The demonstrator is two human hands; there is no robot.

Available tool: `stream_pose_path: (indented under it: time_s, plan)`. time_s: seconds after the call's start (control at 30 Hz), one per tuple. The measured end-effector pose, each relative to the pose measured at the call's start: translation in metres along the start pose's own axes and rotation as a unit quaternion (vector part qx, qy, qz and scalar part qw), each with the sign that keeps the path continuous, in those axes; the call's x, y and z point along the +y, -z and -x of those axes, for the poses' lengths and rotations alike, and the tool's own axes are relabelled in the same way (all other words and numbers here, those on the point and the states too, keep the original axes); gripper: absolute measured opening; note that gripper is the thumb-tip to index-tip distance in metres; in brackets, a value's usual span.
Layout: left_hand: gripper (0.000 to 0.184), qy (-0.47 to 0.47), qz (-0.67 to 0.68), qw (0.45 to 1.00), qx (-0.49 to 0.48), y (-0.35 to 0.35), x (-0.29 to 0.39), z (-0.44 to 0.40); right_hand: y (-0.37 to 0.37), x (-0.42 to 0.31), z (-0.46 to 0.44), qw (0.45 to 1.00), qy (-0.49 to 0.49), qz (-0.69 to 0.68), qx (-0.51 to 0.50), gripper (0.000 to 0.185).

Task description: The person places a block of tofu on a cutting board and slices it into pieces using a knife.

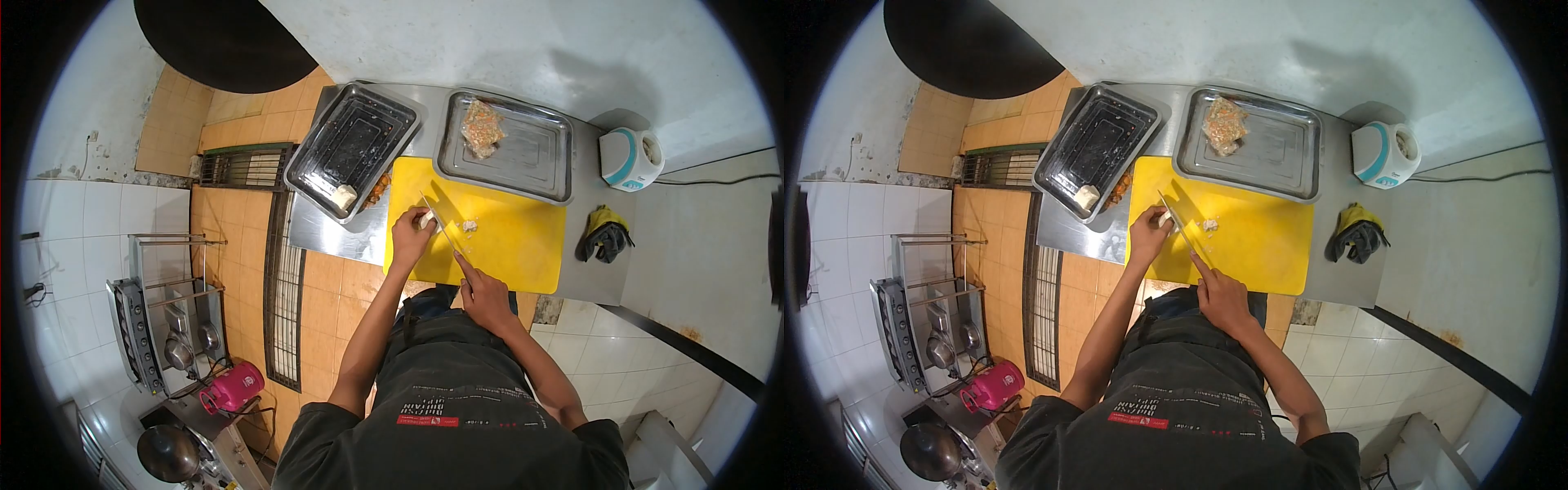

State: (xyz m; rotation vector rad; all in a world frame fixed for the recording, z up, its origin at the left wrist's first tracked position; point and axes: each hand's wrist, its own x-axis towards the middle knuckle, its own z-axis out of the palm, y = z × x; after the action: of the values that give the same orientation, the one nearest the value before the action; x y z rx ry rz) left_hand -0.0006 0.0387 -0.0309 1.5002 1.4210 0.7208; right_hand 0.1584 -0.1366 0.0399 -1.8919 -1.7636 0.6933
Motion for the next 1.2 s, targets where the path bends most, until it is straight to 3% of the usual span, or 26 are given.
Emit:
stream_pose_path:
  time_s: [1.2]
  plan:
    - [0.036, 0.009, -0.021, 1.000, -0.014, 0.003, 0.005, 0.001, 0.004, -0.004, -0.018, 1.000, -0.007, -0.024, -0.010, 0.064]
